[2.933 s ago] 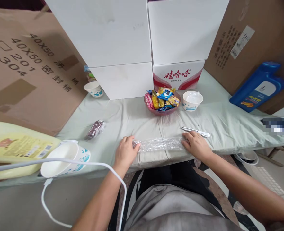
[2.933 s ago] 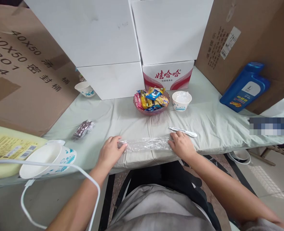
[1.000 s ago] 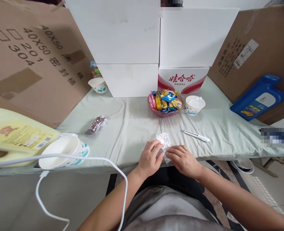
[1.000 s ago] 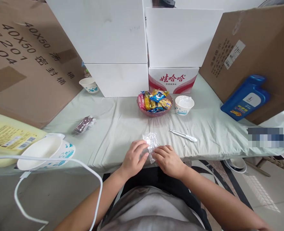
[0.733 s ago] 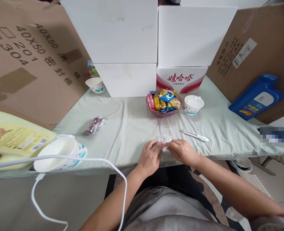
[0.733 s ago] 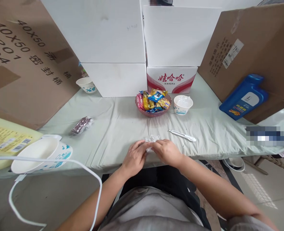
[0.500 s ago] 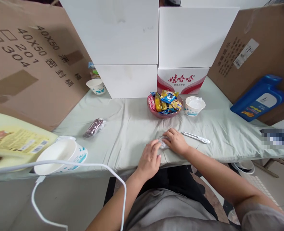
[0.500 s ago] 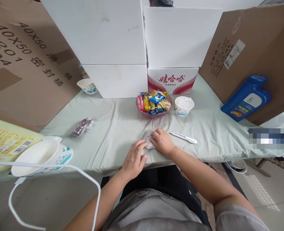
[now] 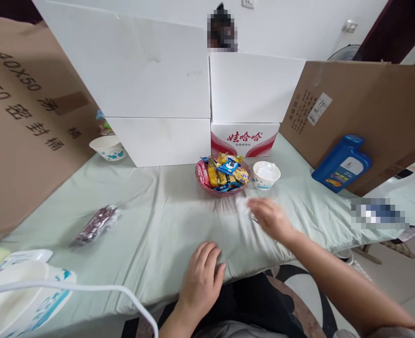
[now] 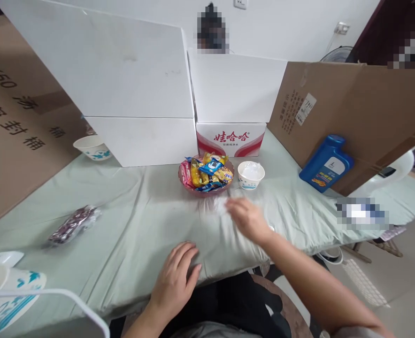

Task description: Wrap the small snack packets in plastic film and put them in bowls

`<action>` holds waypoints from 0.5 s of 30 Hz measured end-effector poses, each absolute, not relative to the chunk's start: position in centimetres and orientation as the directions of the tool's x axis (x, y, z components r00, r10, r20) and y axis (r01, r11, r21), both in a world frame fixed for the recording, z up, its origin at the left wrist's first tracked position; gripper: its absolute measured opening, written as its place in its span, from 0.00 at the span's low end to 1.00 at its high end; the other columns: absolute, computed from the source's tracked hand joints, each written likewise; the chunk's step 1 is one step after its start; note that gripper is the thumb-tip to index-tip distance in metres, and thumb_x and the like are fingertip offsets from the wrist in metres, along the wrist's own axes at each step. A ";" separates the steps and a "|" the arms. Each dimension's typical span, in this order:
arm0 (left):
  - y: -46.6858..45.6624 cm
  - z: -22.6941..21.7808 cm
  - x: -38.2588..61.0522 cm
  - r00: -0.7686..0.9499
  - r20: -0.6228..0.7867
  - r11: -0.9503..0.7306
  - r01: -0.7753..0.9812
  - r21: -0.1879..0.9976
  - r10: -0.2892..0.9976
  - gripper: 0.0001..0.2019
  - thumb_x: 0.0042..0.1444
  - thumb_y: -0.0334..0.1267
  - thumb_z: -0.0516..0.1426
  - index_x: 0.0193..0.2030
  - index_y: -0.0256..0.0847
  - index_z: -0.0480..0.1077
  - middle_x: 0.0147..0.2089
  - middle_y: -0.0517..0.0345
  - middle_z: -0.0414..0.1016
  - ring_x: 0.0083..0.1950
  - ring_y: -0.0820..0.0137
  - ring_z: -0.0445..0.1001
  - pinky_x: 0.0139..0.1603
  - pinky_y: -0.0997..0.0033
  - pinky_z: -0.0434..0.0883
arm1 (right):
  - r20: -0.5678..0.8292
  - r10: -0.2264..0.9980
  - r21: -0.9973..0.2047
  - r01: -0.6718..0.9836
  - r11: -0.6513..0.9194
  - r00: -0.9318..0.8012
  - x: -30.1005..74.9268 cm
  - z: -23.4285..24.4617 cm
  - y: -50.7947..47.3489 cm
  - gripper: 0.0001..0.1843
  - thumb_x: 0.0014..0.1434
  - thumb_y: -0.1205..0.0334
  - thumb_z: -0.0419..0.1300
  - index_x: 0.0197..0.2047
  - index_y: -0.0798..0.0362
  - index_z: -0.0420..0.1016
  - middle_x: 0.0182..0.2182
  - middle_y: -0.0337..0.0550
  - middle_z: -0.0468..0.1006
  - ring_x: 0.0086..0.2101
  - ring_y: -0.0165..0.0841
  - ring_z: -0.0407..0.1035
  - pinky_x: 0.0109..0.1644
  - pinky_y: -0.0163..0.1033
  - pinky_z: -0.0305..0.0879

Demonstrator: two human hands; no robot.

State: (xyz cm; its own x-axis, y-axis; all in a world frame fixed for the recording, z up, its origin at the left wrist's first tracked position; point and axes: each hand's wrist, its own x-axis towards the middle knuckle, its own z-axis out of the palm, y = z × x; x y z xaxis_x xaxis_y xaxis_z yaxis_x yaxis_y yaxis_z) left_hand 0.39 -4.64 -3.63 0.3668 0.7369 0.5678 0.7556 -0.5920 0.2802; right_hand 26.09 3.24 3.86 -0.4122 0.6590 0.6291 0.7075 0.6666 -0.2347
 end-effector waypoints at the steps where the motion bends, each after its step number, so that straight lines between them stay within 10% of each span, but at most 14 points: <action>1: -4.6 -3.6 0.4 0.381 0.564 -0.598 0.755 0.268 0.733 0.10 0.61 0.34 0.52 0.49 0.38 0.68 0.50 0.45 0.72 0.53 0.57 0.71 0.50 0.55 0.75 | 0.696 0.651 -0.203 0.788 0.582 -0.302 27.5 5.0 4.9 0.15 0.67 0.62 0.50 0.53 0.49 0.72 0.48 0.51 0.77 0.50 0.38 0.70 0.53 0.46 0.68; 4: -4.5 -3.4 0.6 0.389 0.568 -0.596 0.768 0.234 0.725 0.09 0.61 0.33 0.51 0.46 0.38 0.69 0.49 0.46 0.73 0.53 0.57 0.71 0.49 0.55 0.74 | 0.655 0.739 -0.115 0.947 0.300 -0.155 30.8 7.1 10.0 0.17 0.68 0.58 0.48 0.52 0.52 0.73 0.53 0.53 0.75 0.54 0.42 0.66 0.58 0.50 0.61; 9: -4.5 -3.4 0.6 0.402 0.592 -0.608 0.769 0.195 0.698 0.11 0.62 0.35 0.51 0.47 0.39 0.70 0.49 0.47 0.74 0.53 0.58 0.72 0.49 0.57 0.74 | 0.140 0.971 0.054 0.981 0.186 -0.192 33.0 6.0 14.3 0.23 0.62 0.49 0.57 0.54 0.54 0.73 0.53 0.55 0.75 0.53 0.47 0.67 0.57 0.52 0.58; 15: -4.3 -4.0 0.0 0.448 0.591 -0.629 0.766 0.133 0.671 0.12 0.61 0.36 0.52 0.48 0.41 0.72 0.51 0.49 0.74 0.55 0.59 0.72 0.50 0.61 0.73 | 0.119 0.993 0.245 0.969 -0.005 -0.024 38.9 5.8 10.7 0.19 0.61 0.52 0.54 0.52 0.48 0.77 0.56 0.53 0.72 0.54 0.54 0.61 0.53 0.59 0.56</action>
